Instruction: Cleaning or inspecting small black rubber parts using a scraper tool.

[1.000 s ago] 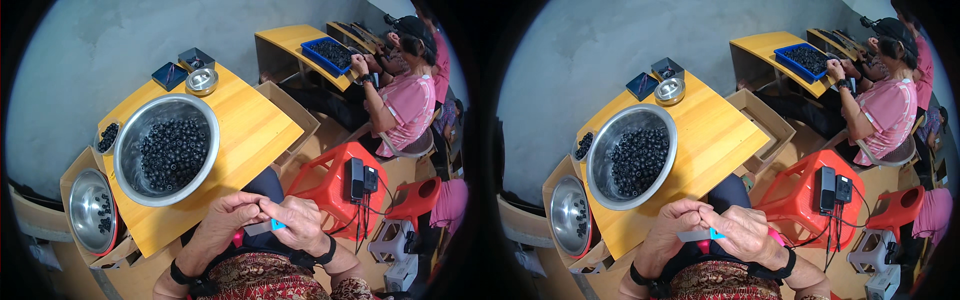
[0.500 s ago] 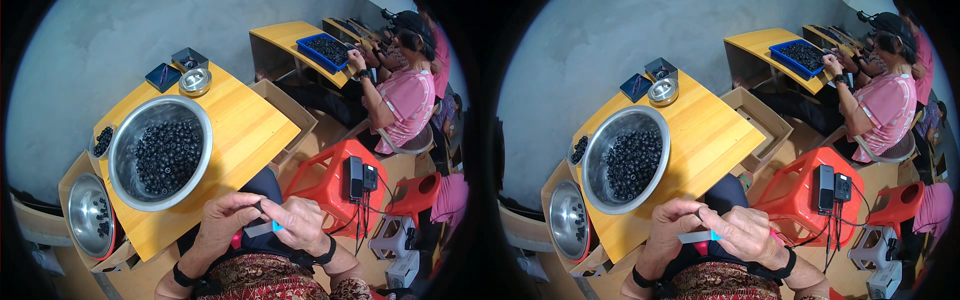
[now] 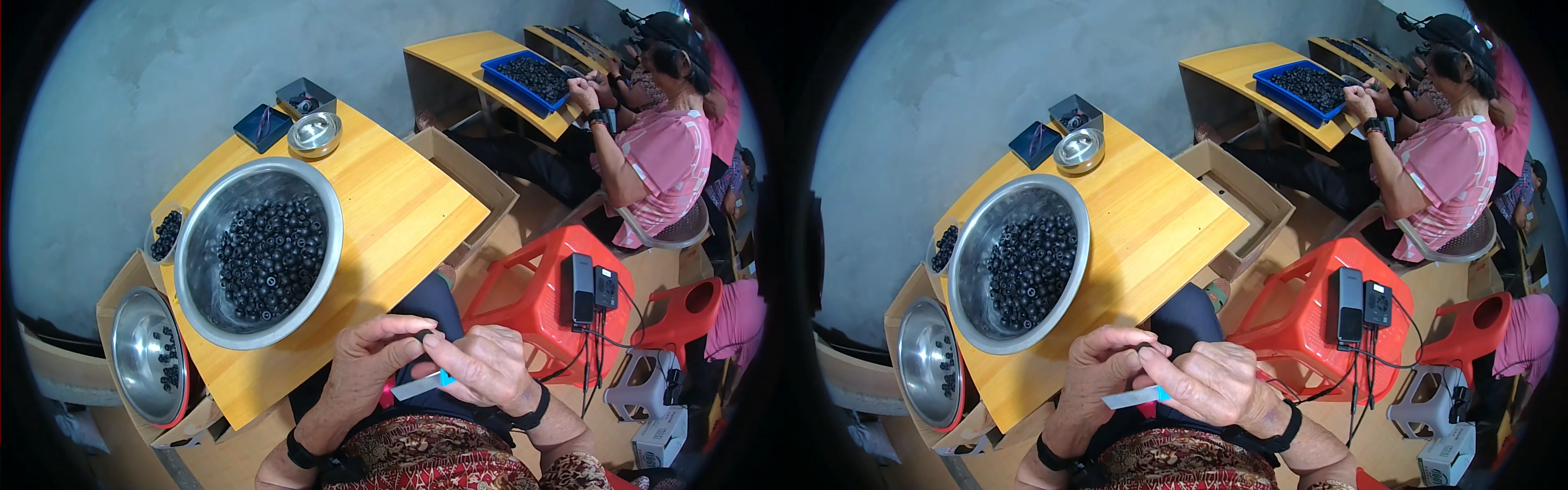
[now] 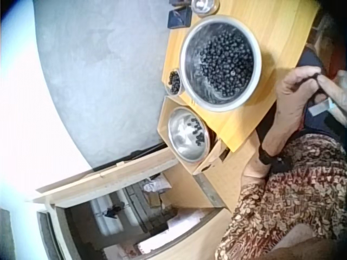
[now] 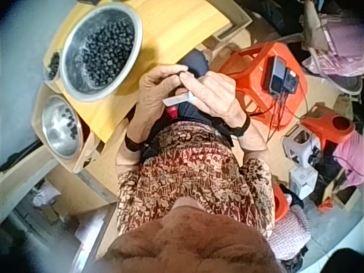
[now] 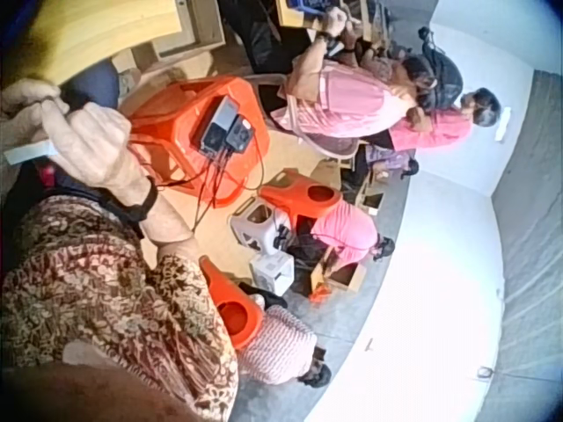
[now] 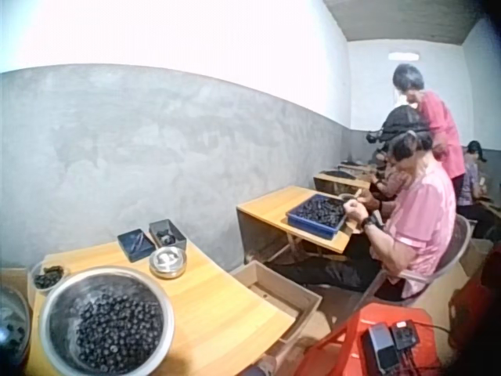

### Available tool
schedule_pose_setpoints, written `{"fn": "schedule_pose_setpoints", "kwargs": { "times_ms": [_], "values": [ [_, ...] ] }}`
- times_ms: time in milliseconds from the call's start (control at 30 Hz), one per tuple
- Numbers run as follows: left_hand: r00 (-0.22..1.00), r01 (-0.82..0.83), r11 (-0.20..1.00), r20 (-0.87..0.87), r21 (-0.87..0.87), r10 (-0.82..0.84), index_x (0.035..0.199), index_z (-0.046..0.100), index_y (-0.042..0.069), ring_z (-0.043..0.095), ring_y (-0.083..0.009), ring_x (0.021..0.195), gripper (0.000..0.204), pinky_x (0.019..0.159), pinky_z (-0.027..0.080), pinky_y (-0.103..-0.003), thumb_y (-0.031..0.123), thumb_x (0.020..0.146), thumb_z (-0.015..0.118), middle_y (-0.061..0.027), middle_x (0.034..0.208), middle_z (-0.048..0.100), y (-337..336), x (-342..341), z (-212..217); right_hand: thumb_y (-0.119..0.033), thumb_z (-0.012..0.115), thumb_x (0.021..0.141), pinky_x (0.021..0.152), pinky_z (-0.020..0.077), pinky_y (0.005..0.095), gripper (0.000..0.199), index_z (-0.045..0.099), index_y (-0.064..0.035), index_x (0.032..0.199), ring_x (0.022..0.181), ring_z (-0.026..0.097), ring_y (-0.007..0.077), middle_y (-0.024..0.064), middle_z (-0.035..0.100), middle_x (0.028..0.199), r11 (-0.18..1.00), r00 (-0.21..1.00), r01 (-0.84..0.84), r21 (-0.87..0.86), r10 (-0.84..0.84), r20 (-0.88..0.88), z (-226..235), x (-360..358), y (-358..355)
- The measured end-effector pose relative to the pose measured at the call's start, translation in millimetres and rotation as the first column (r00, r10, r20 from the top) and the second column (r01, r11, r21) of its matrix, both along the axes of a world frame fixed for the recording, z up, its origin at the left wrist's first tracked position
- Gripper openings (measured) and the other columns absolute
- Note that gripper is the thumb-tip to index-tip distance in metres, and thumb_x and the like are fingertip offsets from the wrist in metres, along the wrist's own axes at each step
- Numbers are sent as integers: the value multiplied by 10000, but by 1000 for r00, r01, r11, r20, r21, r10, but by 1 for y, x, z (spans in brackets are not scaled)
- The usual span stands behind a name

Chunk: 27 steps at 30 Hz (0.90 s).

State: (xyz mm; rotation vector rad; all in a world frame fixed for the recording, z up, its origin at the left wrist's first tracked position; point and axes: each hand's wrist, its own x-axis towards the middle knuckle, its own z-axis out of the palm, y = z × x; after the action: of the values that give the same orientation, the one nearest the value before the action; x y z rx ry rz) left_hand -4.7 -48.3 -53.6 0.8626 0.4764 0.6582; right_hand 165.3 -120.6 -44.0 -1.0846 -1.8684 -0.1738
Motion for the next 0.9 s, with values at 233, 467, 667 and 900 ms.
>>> {"fn": "schedule_pose_setpoints", "kwargs": {
  "times_ms": [233,467,667,900],
  "values": [
    [997,-67,997,23,-26,68,1063,635,-3,672,-223,937,227,821,569,-342,75,856,688,-99,928,663,0,5,-1,-245,830,694,413,403,270,530,621,-20,1125,499,518,133,4,525,644,996,999,-45,-83,45,-3,4,3,-3],
    [990,-54,998,133,-28,57,1009,623,15,670,-210,916,184,800,557,-316,85,854,694,-103,936,664,2,6,-4,-136,813,730,423,452,291,389,574,-34,1019,536,580,172,71,604,785,999,994,45,20,-43,-102,-2,5,1],
    [987,-61,987,136,-146,81,994,627,17,662,-181,849,171,762,553,-297,74,849,698,-108,923,663,1,5,0,-196,810,730,464,465,297,383,596,-69,1022,560,593,191,53,621,775,997,997,71,-27,-71,-4,-4,1,-2],
    [978,26,986,208,-165,9,1084,631,23,642,-140,927,215,853,528,-280,28,871,661,-89,1012,671,4,0,-13,-121,808,705,415,411,270,423,657,-27,1089,512,528,139,17,534,711,999,996,35,19,-33,-83,-6,1,4]
  ]
}}
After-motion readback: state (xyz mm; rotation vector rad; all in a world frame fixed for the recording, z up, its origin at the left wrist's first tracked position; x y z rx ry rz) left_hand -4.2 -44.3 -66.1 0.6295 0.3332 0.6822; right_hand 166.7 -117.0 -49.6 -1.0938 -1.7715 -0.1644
